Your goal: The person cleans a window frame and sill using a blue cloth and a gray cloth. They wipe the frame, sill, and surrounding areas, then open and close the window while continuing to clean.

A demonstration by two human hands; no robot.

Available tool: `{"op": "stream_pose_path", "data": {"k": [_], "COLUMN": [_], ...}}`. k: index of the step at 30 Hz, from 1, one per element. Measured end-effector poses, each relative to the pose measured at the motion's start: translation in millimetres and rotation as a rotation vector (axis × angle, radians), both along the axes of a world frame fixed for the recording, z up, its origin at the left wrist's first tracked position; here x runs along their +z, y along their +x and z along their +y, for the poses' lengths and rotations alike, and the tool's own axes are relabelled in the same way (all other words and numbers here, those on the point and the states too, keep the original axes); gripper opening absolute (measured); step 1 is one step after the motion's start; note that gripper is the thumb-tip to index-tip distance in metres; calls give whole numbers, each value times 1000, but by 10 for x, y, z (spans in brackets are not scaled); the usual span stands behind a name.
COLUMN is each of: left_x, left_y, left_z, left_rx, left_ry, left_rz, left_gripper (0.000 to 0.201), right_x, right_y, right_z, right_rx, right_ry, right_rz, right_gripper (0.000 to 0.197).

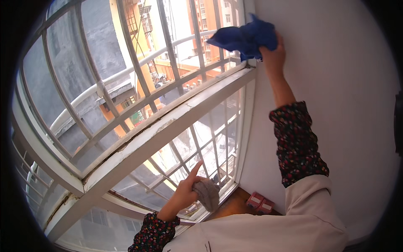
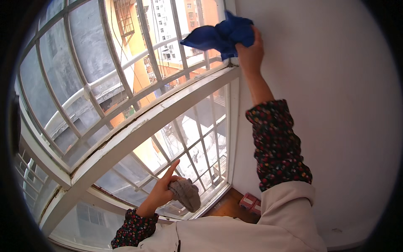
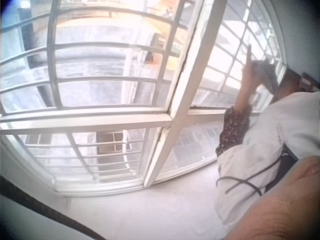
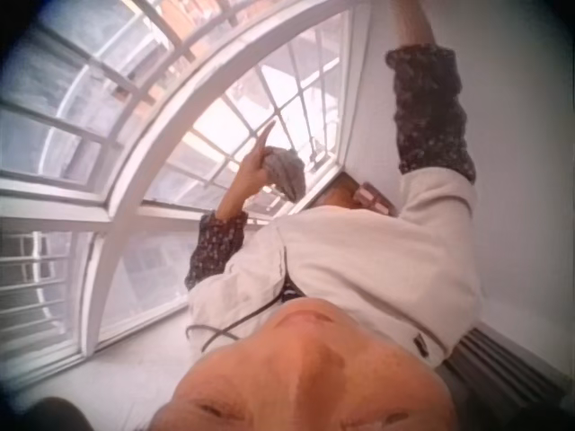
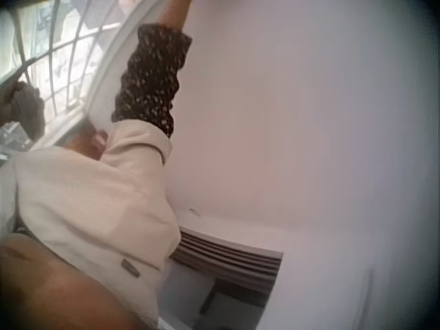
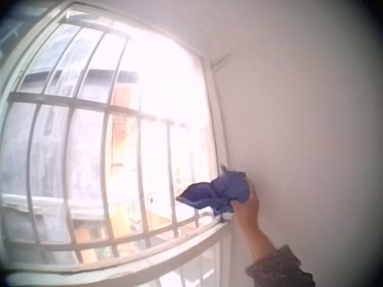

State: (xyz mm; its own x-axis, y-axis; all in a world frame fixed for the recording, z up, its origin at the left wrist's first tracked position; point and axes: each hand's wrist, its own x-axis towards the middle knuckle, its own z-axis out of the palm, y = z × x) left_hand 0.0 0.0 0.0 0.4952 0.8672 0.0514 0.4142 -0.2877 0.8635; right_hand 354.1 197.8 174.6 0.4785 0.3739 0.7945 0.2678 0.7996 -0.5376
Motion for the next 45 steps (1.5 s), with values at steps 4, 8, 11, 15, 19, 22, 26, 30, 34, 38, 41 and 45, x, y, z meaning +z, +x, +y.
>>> {"op": "stream_pose_path", "data": {"k": [4, 8, 11, 15, 19, 22, 26, 30, 34, 38, 41, 45], "left_x": [-88, -159, -192, -209, -118, -97, -78, 64, -14, -45, -62, -52], "left_y": [-225, -414, -484, -540, -579, -651, -759, -716, -516, -475, -401, -372], "left_z": [-30, -76, -35, 10, 53, -18, -146, -173, -315, -511, -645, -796], "left_rx": [96, 194, 206, 205, 199, 230, 259, 287, 314, 406, 452, 549], "left_ry": [102, 100, 76, 71, 137, 86, 59, 98, -20, 89, 110, 197], "left_rz": [25, -3, -79, -122, -97, -107, -121, -132, -200, -128, -166, -121], "left_gripper": [86, 86, 89, 86, 84, 86, 87, 84, 86, 85, 82, 79], "right_x": [-85, -100, -122, -244, -134, -117, -83, 71, 61, 60, 95, 174], "right_y": [-332, -331, -363, -562, -893, -1217, -1638, -1893, -1946, -1961, -1993, -2093], "right_z": [487, 599, 536, 331, 33, -265, -653, -838, -972, -1147, -1328, -1528], "right_rx": [-512, -259, -49, 91, 94, 154, 292, 174, 168, 246, 319, 325], "right_ry": [-93, -224, -284, -344, -396, -357, -289, -173, -117, -64, -72, -15], "right_rz": [-69, 100, 125, 60, -71, -175, -341, -345, -429, -485, -514, -581], "right_gripper": [61, 57, 60, 61, 61, 64, 58, 51, 50, 48, 49, 50]}}
